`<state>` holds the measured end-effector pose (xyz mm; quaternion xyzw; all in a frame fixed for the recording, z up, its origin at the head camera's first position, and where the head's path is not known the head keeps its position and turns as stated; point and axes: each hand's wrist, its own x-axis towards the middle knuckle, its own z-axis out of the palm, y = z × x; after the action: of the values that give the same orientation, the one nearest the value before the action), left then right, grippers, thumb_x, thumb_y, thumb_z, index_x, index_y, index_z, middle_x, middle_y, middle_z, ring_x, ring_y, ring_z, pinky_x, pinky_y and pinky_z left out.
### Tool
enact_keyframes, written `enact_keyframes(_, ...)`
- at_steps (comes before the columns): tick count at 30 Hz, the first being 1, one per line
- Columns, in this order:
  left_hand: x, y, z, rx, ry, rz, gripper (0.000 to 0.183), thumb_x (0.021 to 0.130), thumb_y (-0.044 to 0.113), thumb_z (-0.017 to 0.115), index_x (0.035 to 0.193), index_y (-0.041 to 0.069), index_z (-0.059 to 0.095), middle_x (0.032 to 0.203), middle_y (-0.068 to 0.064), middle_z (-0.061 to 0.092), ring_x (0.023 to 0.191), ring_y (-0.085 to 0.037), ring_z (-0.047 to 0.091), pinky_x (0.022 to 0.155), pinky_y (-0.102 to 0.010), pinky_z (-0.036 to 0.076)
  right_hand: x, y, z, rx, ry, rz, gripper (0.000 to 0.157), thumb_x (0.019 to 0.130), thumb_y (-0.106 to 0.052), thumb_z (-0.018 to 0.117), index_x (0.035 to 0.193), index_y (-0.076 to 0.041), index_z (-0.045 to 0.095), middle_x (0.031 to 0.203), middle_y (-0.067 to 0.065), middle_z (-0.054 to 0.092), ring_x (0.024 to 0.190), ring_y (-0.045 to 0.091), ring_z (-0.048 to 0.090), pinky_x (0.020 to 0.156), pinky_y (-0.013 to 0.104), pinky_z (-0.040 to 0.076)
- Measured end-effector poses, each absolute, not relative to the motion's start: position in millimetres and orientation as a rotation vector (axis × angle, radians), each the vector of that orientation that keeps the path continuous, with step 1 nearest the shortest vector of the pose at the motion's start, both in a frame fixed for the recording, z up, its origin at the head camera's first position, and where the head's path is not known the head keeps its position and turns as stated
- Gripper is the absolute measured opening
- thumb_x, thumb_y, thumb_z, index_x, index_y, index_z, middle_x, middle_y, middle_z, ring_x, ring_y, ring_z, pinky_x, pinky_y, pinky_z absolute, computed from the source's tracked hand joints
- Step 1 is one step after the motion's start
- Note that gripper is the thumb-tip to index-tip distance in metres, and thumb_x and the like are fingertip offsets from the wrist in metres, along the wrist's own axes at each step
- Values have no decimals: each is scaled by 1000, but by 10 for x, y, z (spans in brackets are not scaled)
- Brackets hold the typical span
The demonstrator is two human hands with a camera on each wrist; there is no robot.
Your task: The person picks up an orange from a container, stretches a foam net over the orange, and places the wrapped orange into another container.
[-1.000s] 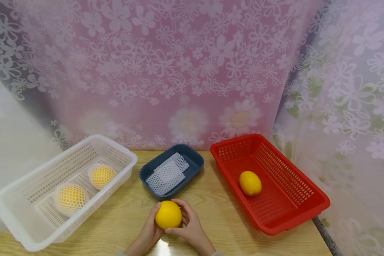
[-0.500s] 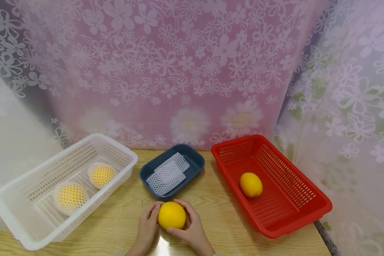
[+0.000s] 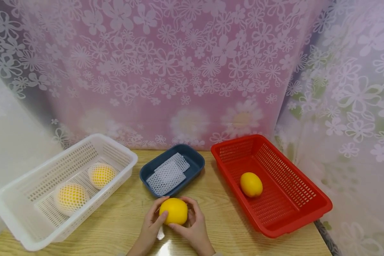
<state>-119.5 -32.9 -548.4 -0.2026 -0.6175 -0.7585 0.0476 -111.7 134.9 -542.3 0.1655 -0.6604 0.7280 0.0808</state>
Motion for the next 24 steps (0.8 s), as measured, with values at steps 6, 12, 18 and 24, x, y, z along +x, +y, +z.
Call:
enact_keyframes(6, -1201, -360, -5440, -586, -1867, -2446, 45, 99, 1, 56, 142, -2, 44, 136, -23, 49, 114, -19, 59, 93, -30, 52, -1129, 1364, -5414, 485, -1852, 2183, 79, 76, 10, 79, 141, 10, 35, 134, 37, 42, 120, 20, 53, 102, 26, 44)
enact_keyframes(12, -1215, -428, -5422, -592, -1863, -2609, 52, 95, 0, 63, 142, -6, 43, 138, -23, 48, 115, -22, 59, 95, -31, 50, -1113, 1378, -5392, 444, -1800, 2264, 79, 77, 9, 80, 141, 11, 34, 135, 41, 40, 123, 19, 53, 104, 27, 43)
enact_keyframes(18, -1231, -467, -5444, -650, -1917, -2610, 61, 88, 1, 73, 142, -5, 44, 138, -22, 48, 117, -21, 58, 97, -30, 49, -1114, 1386, -5378, 477, -1741, 2318, 79, 77, 10, 79, 140, 13, 33, 135, 41, 40, 126, 20, 53, 107, 28, 40)
enact_keyframes(24, -1215, -463, -5483, -670, -2186, -2273, 70, 79, 16, 85, 140, 12, 50, 135, -6, 56, 120, -20, 55, 99, -27, 46, -1134, 1386, -5381, 737, -1688, 2275, 75, 77, 17, 74, 138, 16, 32, 133, 40, 44, 128, 28, 49, 108, 31, 40)
